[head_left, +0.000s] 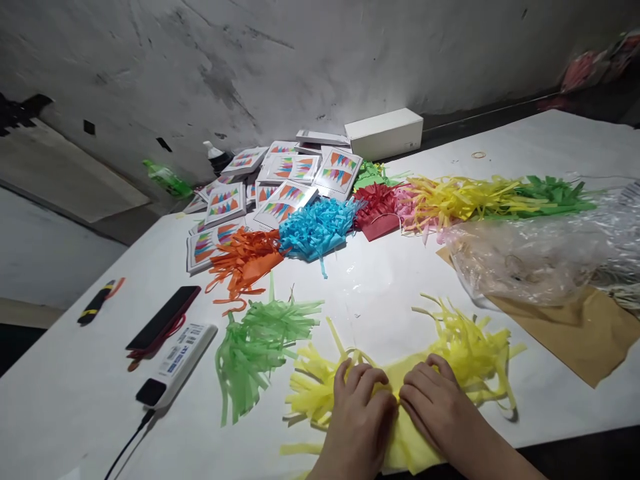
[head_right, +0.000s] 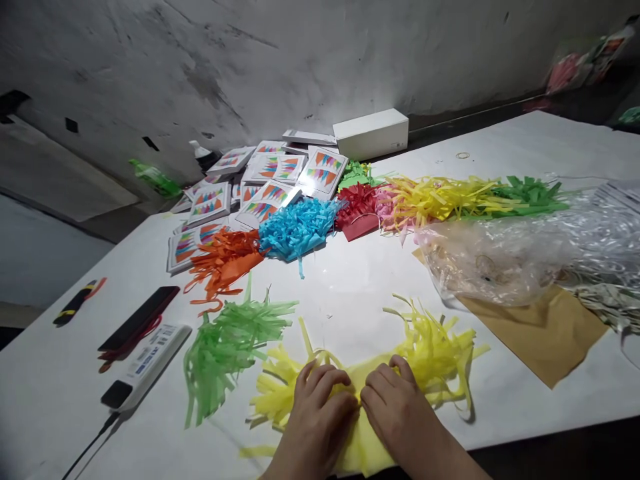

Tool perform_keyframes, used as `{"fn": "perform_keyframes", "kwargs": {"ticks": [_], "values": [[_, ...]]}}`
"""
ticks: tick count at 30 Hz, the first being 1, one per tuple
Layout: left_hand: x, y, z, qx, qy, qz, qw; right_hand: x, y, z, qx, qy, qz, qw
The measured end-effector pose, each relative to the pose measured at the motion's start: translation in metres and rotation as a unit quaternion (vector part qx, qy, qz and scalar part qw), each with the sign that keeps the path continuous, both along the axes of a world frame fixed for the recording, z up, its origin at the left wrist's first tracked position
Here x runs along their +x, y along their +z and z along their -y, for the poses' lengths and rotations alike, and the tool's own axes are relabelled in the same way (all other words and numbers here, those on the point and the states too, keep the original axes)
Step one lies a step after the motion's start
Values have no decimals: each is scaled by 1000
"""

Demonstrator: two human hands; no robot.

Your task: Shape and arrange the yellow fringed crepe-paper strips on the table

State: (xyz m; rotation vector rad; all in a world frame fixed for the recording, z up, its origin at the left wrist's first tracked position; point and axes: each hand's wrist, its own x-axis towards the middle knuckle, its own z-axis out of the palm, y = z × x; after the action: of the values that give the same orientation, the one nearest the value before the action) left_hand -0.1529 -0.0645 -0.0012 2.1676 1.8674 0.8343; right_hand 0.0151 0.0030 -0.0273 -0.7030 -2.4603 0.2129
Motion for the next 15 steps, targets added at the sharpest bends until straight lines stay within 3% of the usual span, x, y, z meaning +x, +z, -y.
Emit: {"fn": "perform_keyframes", "kwargs": {"ticks": [8, 15], "values": [[3, -17, -3, 92, 21, 28, 995, 13, 2, -2, 2, 33, -8, 999], [3, -8, 3, 30, 22, -3, 999, 50, -3, -9, 5, 20, -34, 999]]}}
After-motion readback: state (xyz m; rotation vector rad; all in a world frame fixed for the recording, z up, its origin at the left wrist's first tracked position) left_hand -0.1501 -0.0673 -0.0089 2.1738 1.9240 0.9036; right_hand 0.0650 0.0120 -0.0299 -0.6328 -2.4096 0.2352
